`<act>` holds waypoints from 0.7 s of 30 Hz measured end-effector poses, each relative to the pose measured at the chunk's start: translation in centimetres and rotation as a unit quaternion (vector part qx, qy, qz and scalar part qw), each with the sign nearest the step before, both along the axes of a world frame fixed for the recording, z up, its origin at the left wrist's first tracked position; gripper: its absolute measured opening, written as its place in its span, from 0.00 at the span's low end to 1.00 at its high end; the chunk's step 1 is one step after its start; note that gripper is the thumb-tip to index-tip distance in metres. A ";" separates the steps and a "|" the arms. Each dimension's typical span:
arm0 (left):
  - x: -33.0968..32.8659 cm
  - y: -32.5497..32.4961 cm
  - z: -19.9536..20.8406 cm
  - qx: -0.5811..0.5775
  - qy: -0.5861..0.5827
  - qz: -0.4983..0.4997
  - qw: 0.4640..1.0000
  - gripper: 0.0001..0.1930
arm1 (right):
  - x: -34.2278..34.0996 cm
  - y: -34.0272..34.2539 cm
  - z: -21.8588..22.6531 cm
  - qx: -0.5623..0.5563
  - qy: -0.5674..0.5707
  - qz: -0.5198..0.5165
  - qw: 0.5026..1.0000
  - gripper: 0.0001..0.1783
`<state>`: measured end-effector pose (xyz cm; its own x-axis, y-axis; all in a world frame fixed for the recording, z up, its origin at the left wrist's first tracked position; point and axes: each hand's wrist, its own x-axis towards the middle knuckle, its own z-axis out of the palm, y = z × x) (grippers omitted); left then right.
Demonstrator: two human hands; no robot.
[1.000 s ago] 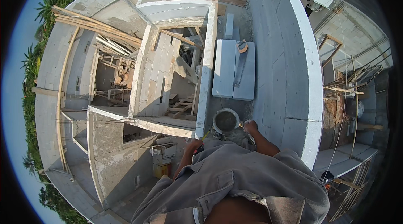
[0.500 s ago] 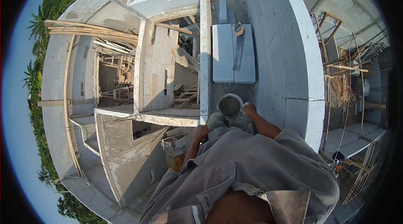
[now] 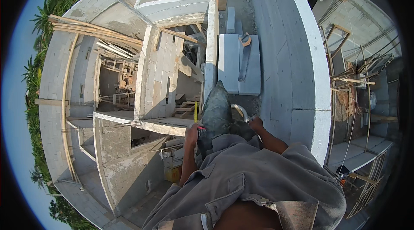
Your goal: Measuring and cutting lightweight masonry blocks at a construction site.
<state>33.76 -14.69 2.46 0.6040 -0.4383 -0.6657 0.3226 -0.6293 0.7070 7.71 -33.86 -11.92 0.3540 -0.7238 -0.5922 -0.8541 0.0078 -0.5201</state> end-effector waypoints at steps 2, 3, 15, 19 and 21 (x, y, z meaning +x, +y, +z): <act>-0.8 -1.3 3.2 0.040 -0.164 -0.066 0.984 0.20 | -0.8 0.5 0.1 0.042 0.039 -0.065 0.996 0.19; -1.1 -1.5 3.0 0.040 -0.162 -0.069 0.983 0.20 | -1.4 0.8 -0.2 0.042 0.040 -0.068 0.996 0.19; -0.8 -4.6 5.6 0.128 -0.331 -0.224 0.908 0.17 | 2.2 -1.0 -1.1 0.025 0.019 -0.035 0.999 0.18; -0.5 -4.6 6.2 0.093 -0.345 -0.232 0.905 0.16 | 2.2 -0.5 -1.8 0.069 -0.006 -0.070 0.995 0.18; -0.7 -3.5 7.4 0.085 -0.325 -0.218 0.916 0.16 | 2.9 0.2 -1.3 0.017 0.013 -0.064 0.998 0.14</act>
<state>33.09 -18.15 9.82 0.6887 -0.6563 -0.3083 -0.4408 -0.7166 0.5405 10.57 -33.71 -13.20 0.2449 -0.7412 -0.6250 -0.8581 0.1344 -0.4956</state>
